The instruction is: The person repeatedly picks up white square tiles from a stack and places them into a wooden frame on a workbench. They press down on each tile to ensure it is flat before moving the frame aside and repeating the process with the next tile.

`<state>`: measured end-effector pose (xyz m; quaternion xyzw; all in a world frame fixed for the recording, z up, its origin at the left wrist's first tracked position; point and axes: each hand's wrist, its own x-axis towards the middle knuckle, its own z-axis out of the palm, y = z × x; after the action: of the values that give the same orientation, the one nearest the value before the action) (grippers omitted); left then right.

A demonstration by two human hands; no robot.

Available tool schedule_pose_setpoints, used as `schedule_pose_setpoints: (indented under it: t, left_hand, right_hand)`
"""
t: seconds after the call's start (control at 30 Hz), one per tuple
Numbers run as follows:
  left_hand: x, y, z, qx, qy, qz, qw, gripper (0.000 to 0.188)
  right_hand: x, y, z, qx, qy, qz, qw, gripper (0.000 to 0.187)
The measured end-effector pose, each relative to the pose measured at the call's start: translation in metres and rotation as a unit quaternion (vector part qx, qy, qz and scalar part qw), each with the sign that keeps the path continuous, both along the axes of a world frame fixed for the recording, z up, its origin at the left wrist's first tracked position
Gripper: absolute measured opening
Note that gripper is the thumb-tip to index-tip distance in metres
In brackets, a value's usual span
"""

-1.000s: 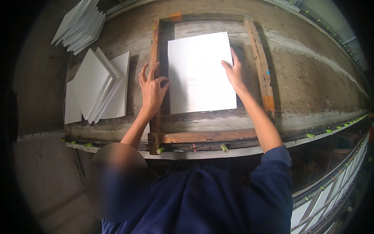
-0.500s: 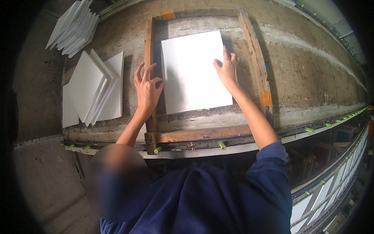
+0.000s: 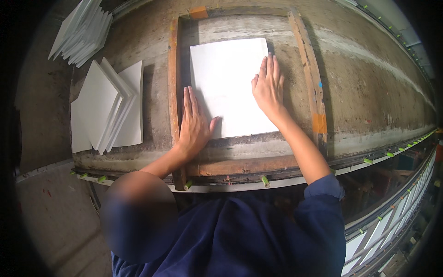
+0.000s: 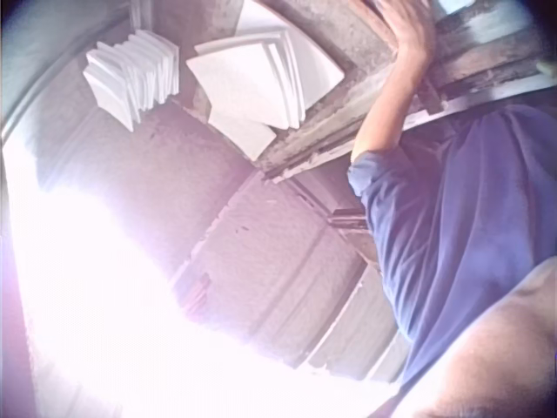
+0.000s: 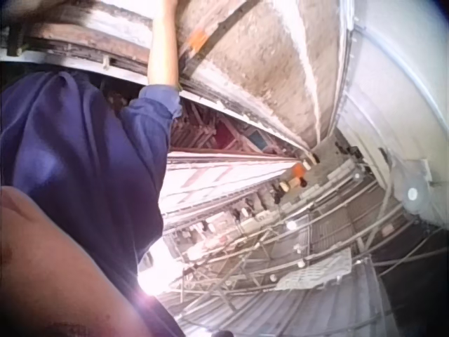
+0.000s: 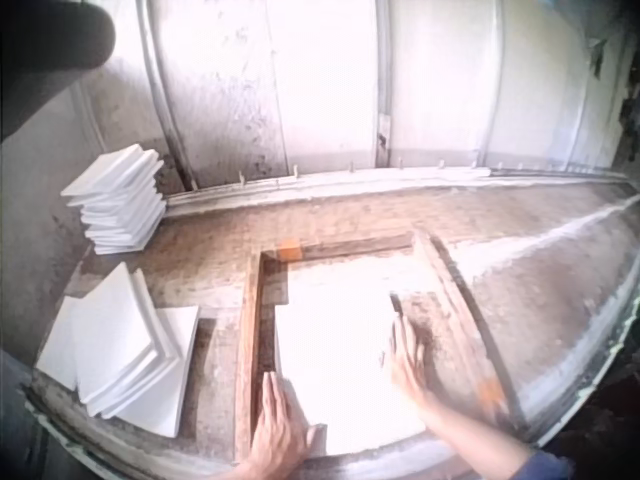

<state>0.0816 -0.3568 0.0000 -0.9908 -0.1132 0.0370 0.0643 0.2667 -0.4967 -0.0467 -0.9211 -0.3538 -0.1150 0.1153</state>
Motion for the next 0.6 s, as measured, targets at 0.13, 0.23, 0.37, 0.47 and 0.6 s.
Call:
schedule_pose_setpoints:
  t: [0.13,0.23,0.37,0.47,0.6]
  left_hand:
    - [0.022,0.016,-0.010,-0.044,-0.067,-0.012,0.997,0.102]
    - [0.073,0.038,-0.019,-0.111,-0.128,0.014,0.985,0.118]
    - [0.132,0.063,-0.038,-0.125,-0.177,0.010,0.976,0.106]
    - [0.164,0.067,-0.045,-0.089,-0.185,0.018,0.979,0.091]
    - [0.194,0.067,-0.052,-0.077,-0.184,0.043,0.979,0.074]
  right_hand:
    - [0.008,-0.002,-0.007,-0.029,0.016,0.019,0.999,0.058]
    - [0.015,0.004,-0.001,-0.023,0.003,0.055,0.998,0.058]
    - [0.056,0.036,-0.007,0.024,0.018,0.083,0.996,0.058]
    - [0.087,0.072,-0.014,-0.008,-0.039,0.076,0.996,0.059]
    - [0.115,0.109,-0.026,0.000,-0.060,0.031,0.998,0.057]
